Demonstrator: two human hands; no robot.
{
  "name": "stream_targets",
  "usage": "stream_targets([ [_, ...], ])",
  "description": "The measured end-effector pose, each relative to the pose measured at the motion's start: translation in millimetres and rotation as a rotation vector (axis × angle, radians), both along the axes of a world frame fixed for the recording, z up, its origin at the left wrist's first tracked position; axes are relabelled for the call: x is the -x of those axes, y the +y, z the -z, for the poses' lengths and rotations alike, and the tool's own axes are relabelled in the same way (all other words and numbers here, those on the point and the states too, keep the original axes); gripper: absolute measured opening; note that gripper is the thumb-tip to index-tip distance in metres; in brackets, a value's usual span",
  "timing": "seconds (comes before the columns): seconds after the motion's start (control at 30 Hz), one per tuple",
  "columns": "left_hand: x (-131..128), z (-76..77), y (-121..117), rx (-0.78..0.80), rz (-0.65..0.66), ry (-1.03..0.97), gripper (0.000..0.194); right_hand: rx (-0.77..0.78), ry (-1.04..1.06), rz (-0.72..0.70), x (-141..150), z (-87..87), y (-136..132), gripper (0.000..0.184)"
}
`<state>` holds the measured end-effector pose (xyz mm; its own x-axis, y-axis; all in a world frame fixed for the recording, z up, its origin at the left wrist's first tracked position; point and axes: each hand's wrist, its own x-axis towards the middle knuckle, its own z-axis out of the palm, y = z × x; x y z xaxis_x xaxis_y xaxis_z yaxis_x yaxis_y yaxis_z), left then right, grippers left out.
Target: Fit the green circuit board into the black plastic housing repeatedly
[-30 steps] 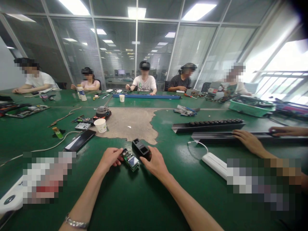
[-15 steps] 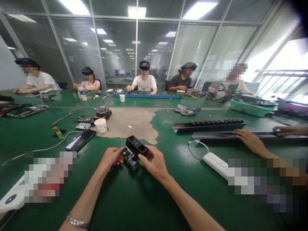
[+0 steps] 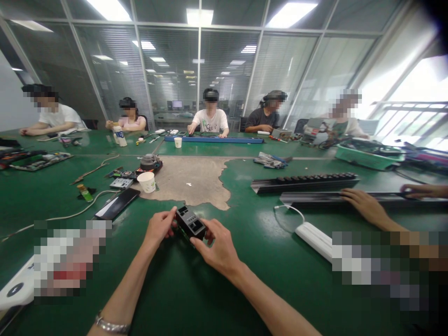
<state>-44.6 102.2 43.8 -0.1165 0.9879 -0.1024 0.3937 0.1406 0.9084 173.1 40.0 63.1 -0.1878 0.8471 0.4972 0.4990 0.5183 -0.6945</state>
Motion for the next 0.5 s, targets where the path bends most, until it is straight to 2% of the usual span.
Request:
stream_targets([
  [0.17,-1.4,-4.2,-0.9,-0.032,-0.044,-0.029,0.070,-0.004,0.004,0.013,1.6,1.7,-0.9,0.043],
  [0.5,-4.0,-9.5,-3.6,-0.091,0.010,0.036,0.063,-0.007,-0.011,0.014,3.4,3.6,-1.3,0.046],
])
